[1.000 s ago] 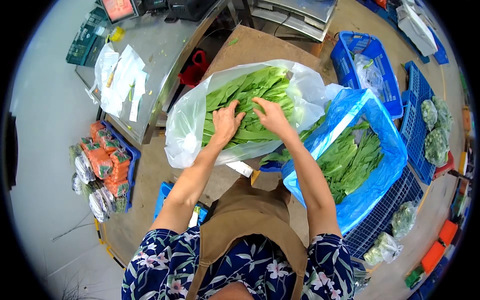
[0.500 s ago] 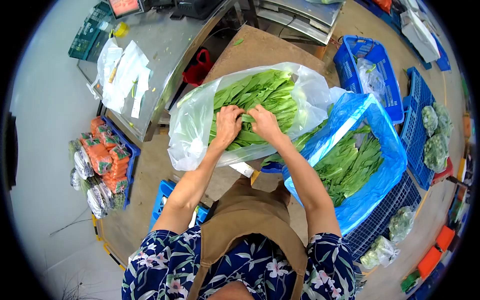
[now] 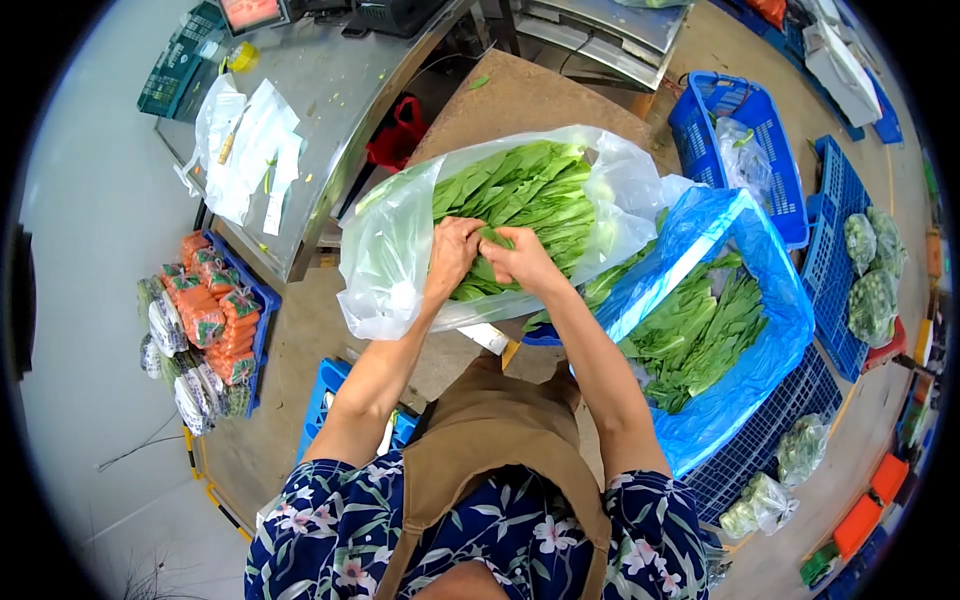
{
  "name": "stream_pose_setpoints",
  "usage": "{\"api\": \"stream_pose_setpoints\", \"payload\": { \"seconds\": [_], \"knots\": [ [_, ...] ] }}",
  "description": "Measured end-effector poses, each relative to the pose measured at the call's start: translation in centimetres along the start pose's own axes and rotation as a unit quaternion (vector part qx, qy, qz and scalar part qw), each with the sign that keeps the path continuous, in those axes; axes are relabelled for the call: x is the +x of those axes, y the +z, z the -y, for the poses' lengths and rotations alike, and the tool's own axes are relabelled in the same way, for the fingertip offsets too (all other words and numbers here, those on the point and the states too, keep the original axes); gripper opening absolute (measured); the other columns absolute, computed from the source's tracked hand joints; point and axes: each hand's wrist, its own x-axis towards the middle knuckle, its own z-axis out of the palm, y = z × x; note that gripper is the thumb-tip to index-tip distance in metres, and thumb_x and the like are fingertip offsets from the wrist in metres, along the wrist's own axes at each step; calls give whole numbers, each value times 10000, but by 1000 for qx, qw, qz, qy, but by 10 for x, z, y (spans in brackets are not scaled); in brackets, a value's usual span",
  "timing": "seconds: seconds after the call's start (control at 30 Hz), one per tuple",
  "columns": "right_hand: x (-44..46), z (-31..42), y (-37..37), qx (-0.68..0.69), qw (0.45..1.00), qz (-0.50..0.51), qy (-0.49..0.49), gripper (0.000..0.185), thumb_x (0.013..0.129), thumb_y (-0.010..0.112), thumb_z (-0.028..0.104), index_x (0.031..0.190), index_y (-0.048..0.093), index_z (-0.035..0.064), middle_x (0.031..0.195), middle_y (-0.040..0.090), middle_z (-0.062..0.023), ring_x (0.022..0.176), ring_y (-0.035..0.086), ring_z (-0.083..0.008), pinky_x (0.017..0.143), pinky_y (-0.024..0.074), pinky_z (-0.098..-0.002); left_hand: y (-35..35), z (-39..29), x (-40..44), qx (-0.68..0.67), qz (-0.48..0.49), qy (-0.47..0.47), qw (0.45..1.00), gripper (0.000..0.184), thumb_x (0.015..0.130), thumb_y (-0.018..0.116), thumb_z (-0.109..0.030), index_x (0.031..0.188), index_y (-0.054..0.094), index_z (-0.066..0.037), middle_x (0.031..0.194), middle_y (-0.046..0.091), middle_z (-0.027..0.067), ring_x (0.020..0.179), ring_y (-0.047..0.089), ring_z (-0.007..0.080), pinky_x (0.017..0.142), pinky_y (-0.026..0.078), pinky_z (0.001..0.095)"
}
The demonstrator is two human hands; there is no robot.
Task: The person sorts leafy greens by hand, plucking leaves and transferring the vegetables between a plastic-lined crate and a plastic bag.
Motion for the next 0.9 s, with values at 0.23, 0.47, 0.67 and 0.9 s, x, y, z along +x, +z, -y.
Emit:
{"api": "stream_pose_setpoints", "payload": {
  "seconds": [0.23,0.47,0.67,0.9],
  "knots": [
    [25,18,-17,-185,941,-276,-71,261,804,700,130,970,634,-60,647,618,-107,538,572,-168,488,449,-317,-1,-12,7,-13,-14,-93,995,177,802,650,-165,916,698,-38,838,660,199,834,598,364,777,468,441],
    [47,8,4,-350,864,-307,-192,247,764,704,158,908,656,-37,746,651,-213,640,616,-304,649,484,-398,-9,-15,2,-63,9,-144,987,233,805,646,-157,996,658,-24,879,653,205,862,587,366,782,461,438],
    [40,-5,-2,-124,961,-221,-110,189,854,606,55,1011,579,-46,719,611,-139,614,581,-192,543,461,-326,-4,-14,4,-27,-8,-58,998,286,752,665,-118,1022,659,-23,906,649,177,906,574,374,824,451,449],
    [21,11,11,368,927,-4,-68,114,875,598,25,955,519,42,820,535,-93,578,448,-99,466,369,-242,5,19,-1,-42,21,-44,998,233,751,671,-95,970,692,-20,916,645,172,912,586,359,854,452,422]
  ]
}}
